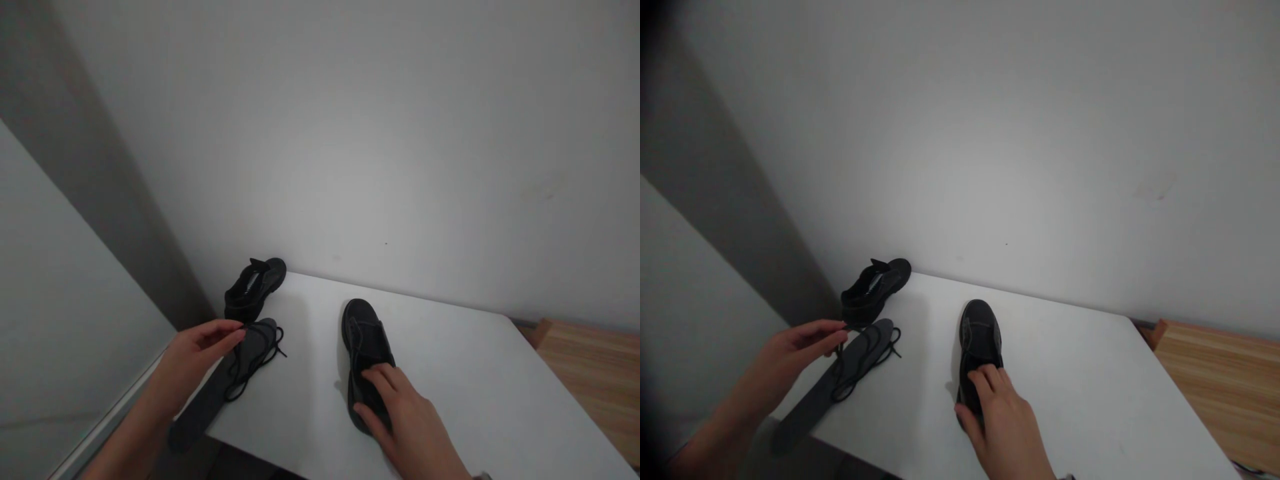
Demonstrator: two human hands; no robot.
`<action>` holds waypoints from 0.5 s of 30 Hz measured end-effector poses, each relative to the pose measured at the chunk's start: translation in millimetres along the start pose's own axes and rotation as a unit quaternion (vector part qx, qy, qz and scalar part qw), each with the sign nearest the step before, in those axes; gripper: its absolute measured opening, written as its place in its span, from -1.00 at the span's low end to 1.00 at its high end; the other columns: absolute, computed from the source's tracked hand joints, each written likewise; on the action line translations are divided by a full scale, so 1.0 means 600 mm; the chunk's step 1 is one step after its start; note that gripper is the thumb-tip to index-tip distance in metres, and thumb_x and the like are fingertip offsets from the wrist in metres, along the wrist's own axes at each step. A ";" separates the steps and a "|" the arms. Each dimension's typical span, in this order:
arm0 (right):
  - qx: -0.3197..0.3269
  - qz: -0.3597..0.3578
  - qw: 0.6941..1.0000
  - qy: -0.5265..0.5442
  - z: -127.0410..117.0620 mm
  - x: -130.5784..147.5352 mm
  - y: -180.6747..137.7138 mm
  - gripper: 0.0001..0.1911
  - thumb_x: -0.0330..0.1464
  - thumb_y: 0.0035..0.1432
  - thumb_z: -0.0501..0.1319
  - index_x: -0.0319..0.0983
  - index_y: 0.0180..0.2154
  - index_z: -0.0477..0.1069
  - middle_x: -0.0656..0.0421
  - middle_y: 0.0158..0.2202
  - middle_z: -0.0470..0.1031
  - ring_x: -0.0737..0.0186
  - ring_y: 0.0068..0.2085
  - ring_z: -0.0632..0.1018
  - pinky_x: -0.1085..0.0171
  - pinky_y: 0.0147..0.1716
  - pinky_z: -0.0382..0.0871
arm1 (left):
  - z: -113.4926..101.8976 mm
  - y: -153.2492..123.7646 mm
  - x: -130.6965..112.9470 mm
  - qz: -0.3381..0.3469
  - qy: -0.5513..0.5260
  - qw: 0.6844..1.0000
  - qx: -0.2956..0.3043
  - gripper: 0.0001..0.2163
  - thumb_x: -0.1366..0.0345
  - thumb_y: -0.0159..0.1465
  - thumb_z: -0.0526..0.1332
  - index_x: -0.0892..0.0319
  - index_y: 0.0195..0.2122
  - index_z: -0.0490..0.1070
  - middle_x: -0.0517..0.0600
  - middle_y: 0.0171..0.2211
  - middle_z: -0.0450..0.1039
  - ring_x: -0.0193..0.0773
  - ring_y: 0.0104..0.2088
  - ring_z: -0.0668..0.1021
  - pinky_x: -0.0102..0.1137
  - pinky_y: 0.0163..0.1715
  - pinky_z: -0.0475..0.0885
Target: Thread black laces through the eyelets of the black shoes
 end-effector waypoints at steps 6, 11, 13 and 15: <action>-0.177 -0.048 0.977 0.109 -0.078 0.034 -0.024 -0.78 -0.39 0.27 0.19 -0.13 -0.04 0.42 0.03 -0.03 0.49 0.05 -0.02 0.53 0.12 -0.07 0.49 | 0.068 -0.047 -0.056 0.006 -0.118 0.990 0.079 -0.73 0.10 0.07 0.40 0.15 -0.28 0.56 -0.01 -0.37 0.59 -0.20 -0.38 0.57 -0.40 -0.36 0.46; -0.108 -0.012 0.955 0.275 -0.076 0.078 -0.030 -0.42 -0.34 0.15 0.31 -0.12 0.20 0.27 0.00 0.12 0.43 0.02 0.13 0.46 0.15 0.10 0.37 | 0.165 -0.110 -0.138 0.116 -0.046 0.963 0.239 -0.88 0.20 0.13 0.34 0.14 -0.42 0.53 -0.05 -0.45 0.49 -0.22 -0.37 0.51 -0.41 -0.34 0.41; -0.038 0.033 0.939 0.340 -0.059 0.080 -0.029 -0.54 -0.25 0.15 0.32 -0.14 0.09 0.38 0.07 -0.08 0.53 0.09 -0.05 0.54 0.22 -0.04 0.41 | 0.192 -0.129 -0.150 0.132 -0.018 0.948 0.290 -0.90 0.24 0.14 0.32 0.13 -0.44 0.50 -0.07 -0.47 0.47 -0.24 -0.39 0.48 -0.42 -0.34 0.37; 0.034 0.064 0.908 0.412 -0.045 0.078 -0.030 -0.72 -0.13 0.23 0.24 -0.20 -0.19 0.47 0.20 -0.41 0.46 0.25 -0.35 0.48 0.33 -0.31 0.37 | 0.211 -0.140 -0.146 0.124 0.008 0.935 0.331 -0.90 0.23 0.14 0.31 0.12 -0.44 0.48 -0.08 -0.46 0.47 -0.24 -0.38 0.47 -0.42 -0.34 0.35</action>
Point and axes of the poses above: each hand's wrist, its own y-axis towards the middle knuckle, its own z-axis out of the palm, x = y × z, the point moved 7 cm from there along y, towards the middle knuckle
